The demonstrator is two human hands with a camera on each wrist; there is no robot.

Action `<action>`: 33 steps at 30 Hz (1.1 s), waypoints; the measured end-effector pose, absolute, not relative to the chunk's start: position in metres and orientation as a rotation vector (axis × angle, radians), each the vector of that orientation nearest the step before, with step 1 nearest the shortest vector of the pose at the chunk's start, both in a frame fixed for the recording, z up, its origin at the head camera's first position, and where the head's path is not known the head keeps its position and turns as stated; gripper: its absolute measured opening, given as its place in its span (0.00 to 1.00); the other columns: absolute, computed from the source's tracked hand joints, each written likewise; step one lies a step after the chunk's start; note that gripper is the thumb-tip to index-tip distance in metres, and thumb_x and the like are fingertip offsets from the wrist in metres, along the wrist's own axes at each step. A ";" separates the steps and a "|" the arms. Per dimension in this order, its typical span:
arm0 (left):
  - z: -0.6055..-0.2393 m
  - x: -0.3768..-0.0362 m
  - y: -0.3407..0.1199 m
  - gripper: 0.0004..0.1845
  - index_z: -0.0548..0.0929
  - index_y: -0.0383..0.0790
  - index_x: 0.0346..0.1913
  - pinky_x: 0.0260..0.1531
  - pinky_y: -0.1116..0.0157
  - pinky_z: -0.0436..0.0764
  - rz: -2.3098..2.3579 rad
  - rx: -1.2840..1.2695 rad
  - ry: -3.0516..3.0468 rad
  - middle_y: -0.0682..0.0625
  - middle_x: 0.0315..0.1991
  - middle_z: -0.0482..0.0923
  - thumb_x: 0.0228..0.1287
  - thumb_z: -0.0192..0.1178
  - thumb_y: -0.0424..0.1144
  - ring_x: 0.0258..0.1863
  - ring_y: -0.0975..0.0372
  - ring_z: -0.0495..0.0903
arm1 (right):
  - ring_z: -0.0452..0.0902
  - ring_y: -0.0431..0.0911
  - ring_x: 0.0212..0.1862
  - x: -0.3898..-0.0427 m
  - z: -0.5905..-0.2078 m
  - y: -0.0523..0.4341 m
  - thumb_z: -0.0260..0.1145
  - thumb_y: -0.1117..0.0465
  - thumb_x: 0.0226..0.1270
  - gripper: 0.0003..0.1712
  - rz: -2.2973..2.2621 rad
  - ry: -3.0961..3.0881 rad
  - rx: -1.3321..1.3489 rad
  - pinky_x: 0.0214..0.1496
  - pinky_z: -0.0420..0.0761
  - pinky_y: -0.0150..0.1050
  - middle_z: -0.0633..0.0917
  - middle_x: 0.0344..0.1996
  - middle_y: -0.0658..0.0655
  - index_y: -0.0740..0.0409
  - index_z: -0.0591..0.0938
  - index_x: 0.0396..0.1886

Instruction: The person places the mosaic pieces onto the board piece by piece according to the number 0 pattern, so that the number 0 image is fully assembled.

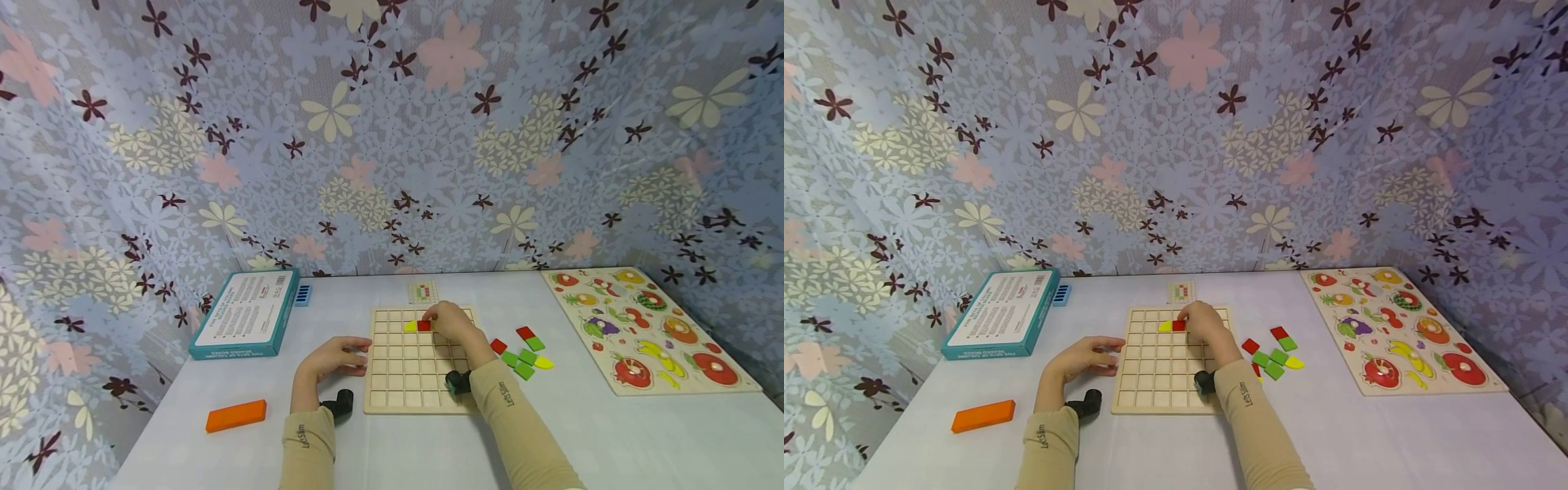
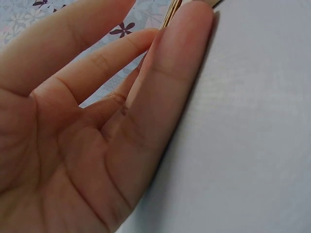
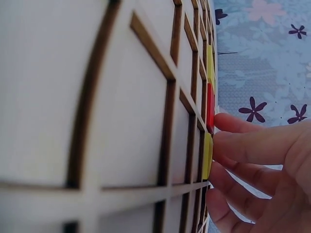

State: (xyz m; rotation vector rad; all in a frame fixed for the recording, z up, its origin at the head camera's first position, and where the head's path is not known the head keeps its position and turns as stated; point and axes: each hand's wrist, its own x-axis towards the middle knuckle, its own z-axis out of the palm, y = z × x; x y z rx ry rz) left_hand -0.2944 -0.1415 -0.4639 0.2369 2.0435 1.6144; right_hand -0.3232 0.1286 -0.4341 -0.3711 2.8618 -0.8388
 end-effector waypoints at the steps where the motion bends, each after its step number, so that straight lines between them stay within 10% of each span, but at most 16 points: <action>1: -0.464 -0.294 -0.142 0.27 0.71 0.28 0.60 0.38 0.61 0.84 1.614 0.236 2.046 0.38 0.53 0.72 0.55 0.62 0.27 0.33 0.59 0.82 | 0.75 0.58 0.50 -0.323 -0.434 0.129 0.54 0.76 0.60 0.18 -0.835 2.862 -0.376 0.51 0.78 0.49 0.81 0.45 0.64 0.61 0.83 0.46; 33: -0.461 -0.293 -0.140 0.27 0.71 0.29 0.60 0.40 0.62 0.84 1.622 0.206 2.034 0.38 0.53 0.71 0.55 0.62 0.27 0.34 0.59 0.81 | 0.74 0.57 0.45 -0.292 -0.431 0.187 0.58 0.70 0.61 0.17 -1.133 2.846 -0.301 0.45 0.78 0.50 0.79 0.44 0.65 0.65 0.78 0.51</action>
